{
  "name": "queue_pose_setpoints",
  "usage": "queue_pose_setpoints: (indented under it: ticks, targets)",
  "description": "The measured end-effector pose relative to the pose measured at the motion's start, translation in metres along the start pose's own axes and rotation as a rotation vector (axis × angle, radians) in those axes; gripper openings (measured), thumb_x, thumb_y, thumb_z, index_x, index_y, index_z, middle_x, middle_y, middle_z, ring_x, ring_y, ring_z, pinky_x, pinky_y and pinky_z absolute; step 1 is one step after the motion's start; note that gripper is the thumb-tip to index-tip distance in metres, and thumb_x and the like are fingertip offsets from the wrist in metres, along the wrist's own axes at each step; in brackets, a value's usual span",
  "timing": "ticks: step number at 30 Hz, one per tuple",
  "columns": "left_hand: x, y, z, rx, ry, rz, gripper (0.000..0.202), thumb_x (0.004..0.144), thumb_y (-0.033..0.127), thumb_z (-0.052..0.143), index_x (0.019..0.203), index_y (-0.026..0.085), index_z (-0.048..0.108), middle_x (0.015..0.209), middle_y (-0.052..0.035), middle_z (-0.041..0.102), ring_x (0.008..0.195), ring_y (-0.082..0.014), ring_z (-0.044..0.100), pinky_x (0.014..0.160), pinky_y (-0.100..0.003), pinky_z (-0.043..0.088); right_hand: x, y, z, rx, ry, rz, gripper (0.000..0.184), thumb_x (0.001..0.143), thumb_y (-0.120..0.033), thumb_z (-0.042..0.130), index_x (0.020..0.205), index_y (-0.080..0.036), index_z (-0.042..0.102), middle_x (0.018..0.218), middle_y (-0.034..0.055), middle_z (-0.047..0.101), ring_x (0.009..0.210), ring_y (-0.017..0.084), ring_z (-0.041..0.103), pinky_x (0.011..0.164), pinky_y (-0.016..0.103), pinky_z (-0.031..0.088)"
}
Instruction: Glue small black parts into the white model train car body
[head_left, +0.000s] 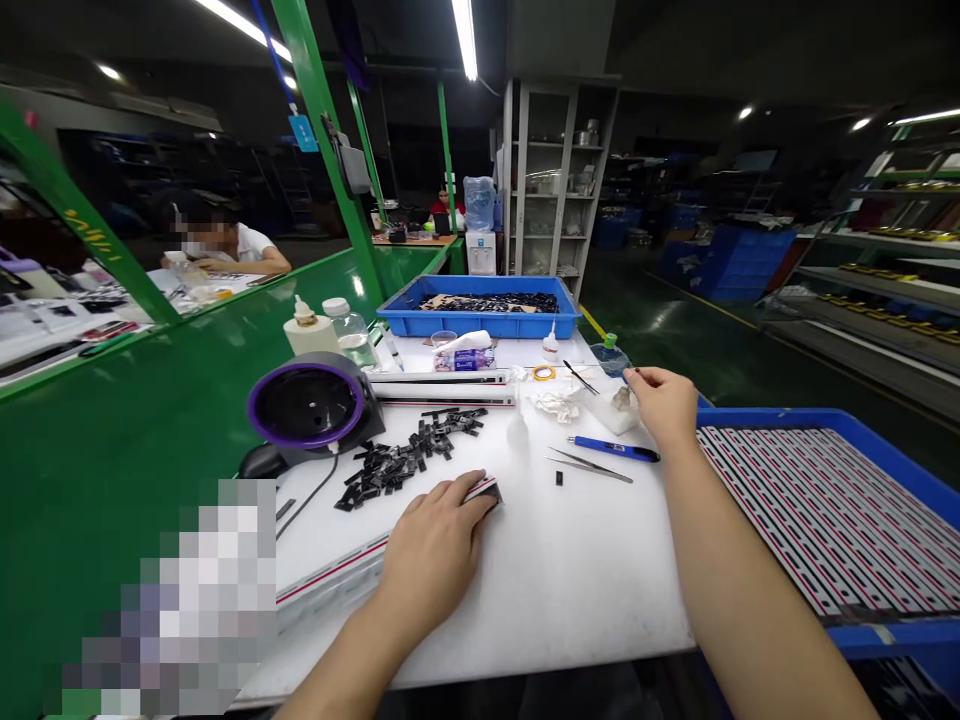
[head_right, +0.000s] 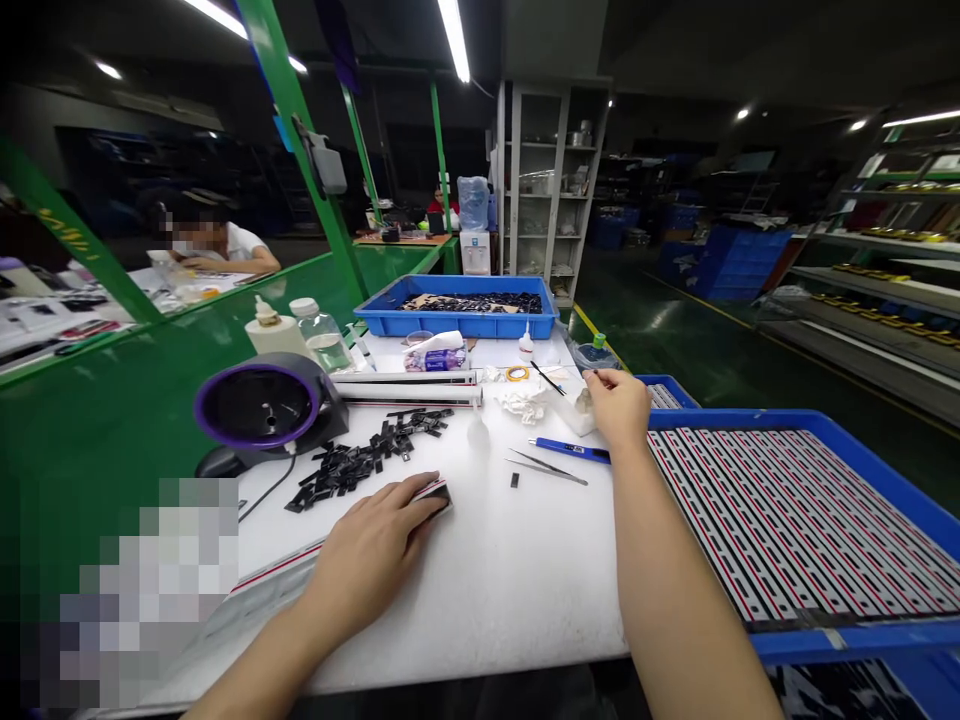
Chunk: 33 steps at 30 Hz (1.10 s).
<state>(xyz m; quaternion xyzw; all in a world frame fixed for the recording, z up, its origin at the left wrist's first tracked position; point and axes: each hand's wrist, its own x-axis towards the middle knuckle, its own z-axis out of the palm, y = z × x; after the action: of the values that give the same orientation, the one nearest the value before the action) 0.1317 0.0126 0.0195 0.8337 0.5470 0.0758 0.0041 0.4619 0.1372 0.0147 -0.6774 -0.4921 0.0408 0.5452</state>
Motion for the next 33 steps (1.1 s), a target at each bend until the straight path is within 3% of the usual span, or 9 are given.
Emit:
queue_pose_setpoints:
  ticks: [5,8,14,18,20,22,26,29,33]
  targets:
    - [0.001,-0.001,-0.002,0.003,-0.004,0.002,0.034,0.095,0.025,0.038,0.112,0.033,0.066,0.140,0.0023,0.053,0.117,-0.0232,0.056,0.094,-0.043,0.047,-0.001,-0.002,0.000,-0.006,0.036,0.004,0.030,0.070,-0.045,0.069,0.072,-0.015,0.074,0.064,0.0051,0.068,0.062,0.021,0.059,0.062,0.031,0.041]
    - [0.001,-0.001,-0.001,0.002,-0.003,-0.001,0.034,0.095,0.025,0.038,0.112,0.033,0.066,0.141,0.0019,0.052,0.115,-0.0232,0.058,0.094,-0.043,0.047,0.000,-0.004,-0.002,0.041,0.171,0.020,0.035,0.077,-0.048,0.063,0.075,-0.014,0.072,0.065,0.0047,0.067,0.061,0.019,0.058,0.061,0.030,0.042]
    - [0.003,-0.002,-0.002,-0.009,-0.020,-0.007,0.034,0.094,0.026,0.039,0.113,0.034,0.065,0.143,0.0020,0.050,0.115,-0.0237,0.058,0.095,-0.044,0.047,0.002,-0.008,-0.007,0.331,0.328,0.169,0.033,0.075,-0.047,0.066,0.073,-0.015,0.069,0.067,0.0045,0.067,0.048,0.013,0.053,0.048,0.026,0.042]
    - [0.004,-0.002,-0.003,-0.018,-0.032,-0.016,0.034,0.095,0.027,0.038,0.113,0.034,0.065,0.143,0.0019,0.050,0.116,-0.0238,0.057,0.096,-0.044,0.047,0.000,-0.025,-0.015,0.640,0.381,0.261,0.029,0.071,-0.043,0.069,0.072,-0.015,0.065,0.063,0.0002,0.062,0.043,0.007,0.042,0.039,0.020,0.031]
    - [0.004,-0.001,-0.003,-0.020,-0.033,-0.017,0.034,0.094,0.026,0.038,0.112,0.034,0.065,0.142,0.0022,0.051,0.117,-0.0239,0.057,0.095,-0.044,0.047,-0.006,-0.038,-0.015,0.878,0.236,0.341,0.027,0.066,-0.040,0.073,0.074,-0.015,0.064,0.060,-0.0033,0.057,0.042,0.005,0.039,0.037,0.018,0.026]
    - [0.004,-0.001,-0.003,-0.020,-0.027,-0.016,0.034,0.094,0.026,0.038,0.113,0.034,0.065,0.142,0.0024,0.051,0.116,-0.0237,0.057,0.095,-0.044,0.047,-0.018,-0.053,-0.009,1.068,0.001,0.409,0.028,0.060,-0.037,0.077,0.072,-0.015,0.064,0.055,-0.0054,0.052,0.041,0.003,0.037,0.036,0.017,0.025]
    - [0.002,0.000,-0.001,-0.018,-0.014,-0.016,0.034,0.094,0.026,0.038,0.113,0.033,0.065,0.142,0.0017,0.051,0.117,-0.0233,0.057,0.096,-0.044,0.047,-0.054,-0.079,0.014,1.182,-0.470,0.423,0.027,0.057,-0.037,0.079,0.067,-0.016,0.067,0.050,-0.0049,0.052,0.038,0.002,0.035,0.037,0.017,0.025]
    - [0.002,-0.001,-0.002,-0.023,-0.023,-0.019,0.033,0.094,0.026,0.038,0.112,0.033,0.066,0.141,0.0012,0.052,0.116,-0.0233,0.057,0.095,-0.044,0.047,-0.082,-0.088,0.030,1.126,-0.653,0.403,0.024,0.061,-0.035,0.080,0.068,-0.014,0.070,0.051,-0.0009,0.056,0.040,0.004,0.040,0.038,0.018,0.026]
    - [0.003,-0.001,-0.004,-0.038,-0.026,-0.019,0.033,0.094,0.027,0.038,0.111,0.033,0.066,0.141,0.0018,0.052,0.115,-0.0230,0.058,0.095,-0.044,0.048,-0.102,-0.090,0.041,0.980,-0.774,0.322,0.022,0.069,-0.036,0.076,0.071,-0.013,0.072,0.055,0.0019,0.061,0.042,0.006,0.045,0.040,0.019,0.030]
